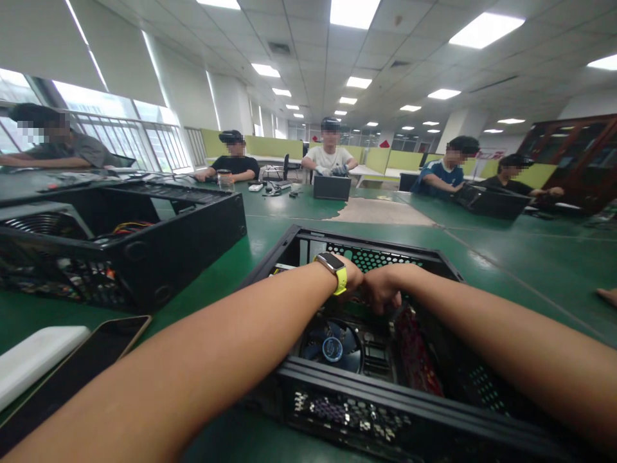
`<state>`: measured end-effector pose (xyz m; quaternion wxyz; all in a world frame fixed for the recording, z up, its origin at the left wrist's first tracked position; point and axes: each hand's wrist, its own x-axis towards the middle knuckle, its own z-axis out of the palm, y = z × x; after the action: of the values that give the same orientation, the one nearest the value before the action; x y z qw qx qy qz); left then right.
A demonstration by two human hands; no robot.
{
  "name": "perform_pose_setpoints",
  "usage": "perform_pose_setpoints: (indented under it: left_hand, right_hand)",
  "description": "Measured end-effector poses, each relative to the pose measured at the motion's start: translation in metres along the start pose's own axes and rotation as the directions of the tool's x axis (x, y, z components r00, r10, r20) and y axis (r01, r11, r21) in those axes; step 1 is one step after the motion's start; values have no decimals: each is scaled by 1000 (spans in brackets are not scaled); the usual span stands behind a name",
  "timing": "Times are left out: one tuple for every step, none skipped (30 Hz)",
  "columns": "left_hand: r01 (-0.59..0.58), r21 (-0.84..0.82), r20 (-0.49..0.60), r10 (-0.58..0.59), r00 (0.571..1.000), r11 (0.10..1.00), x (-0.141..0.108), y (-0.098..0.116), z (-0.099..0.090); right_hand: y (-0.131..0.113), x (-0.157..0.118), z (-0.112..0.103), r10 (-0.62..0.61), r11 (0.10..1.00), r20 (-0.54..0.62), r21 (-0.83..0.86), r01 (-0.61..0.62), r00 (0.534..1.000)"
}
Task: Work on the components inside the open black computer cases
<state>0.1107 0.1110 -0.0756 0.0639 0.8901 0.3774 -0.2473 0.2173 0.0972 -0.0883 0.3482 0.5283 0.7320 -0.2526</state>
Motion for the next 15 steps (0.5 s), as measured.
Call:
perform_pose_setpoints:
  left_hand:
    - [2,39,23,-3,1000,999,-2,1,-2]
    - [-2,58,30,0,1000,998,-4,1,-4]
    - [-9,58,31,7,999,998,-7,2,-6]
    - [-16,55,37,14,999,998,-10,3,-8]
    - [-22,53,47,20,999,998,-12,5,-10]
    - [-24,55,60,21,998,998,-15,6,-11]
    - [-24,58,78,20,997,998,-17,9,-13]
    - [-24,61,99,18,995,998,-20,11,-13]
    - [-21,65,120,13,993,998,-22,13,-14]
    - [-21,66,134,12,991,998,-24,15,-14]
    - [-22,63,140,13,990,998,-25,16,-14]
    - [-23,59,137,14,990,998,-26,17,-14]
    - [-25,56,126,18,992,998,-25,16,-13]
    - [-28,55,110,22,994,998,-24,15,-11]
    - [-25,50,95,20,995,998,-21,13,-9]
  right_hand:
    - [0,-1,-1,15,1000,9,-2,-15,1000]
    - [0,-2,-1,30,1000,15,-6,-29,999]
    - [0,-3,-2,42,999,18,-9,-42,999]
    - [0,-4,-2,49,999,15,-10,-49,999]
    - [0,-4,-2,52,999,10,-9,-52,999]
    - [0,-3,-2,61,998,10,-11,-61,998]
    - [1,-2,-2,76,997,13,-12,-75,997]
    - [1,-1,-2,94,996,24,-10,-94,995]
    - [1,1,-1,112,994,40,-6,-112,993]
    - [1,2,-1,132,991,55,-5,-132,990]
    - [1,3,-1,145,989,66,-7,-145,987]
    - [1,3,0,143,990,67,-6,-143,987]
    - [1,3,0,127,992,56,-1,-127,990]
    - [1,2,0,107,994,40,6,-107,993]
    - [1,1,0,85,996,21,16,-86,996]
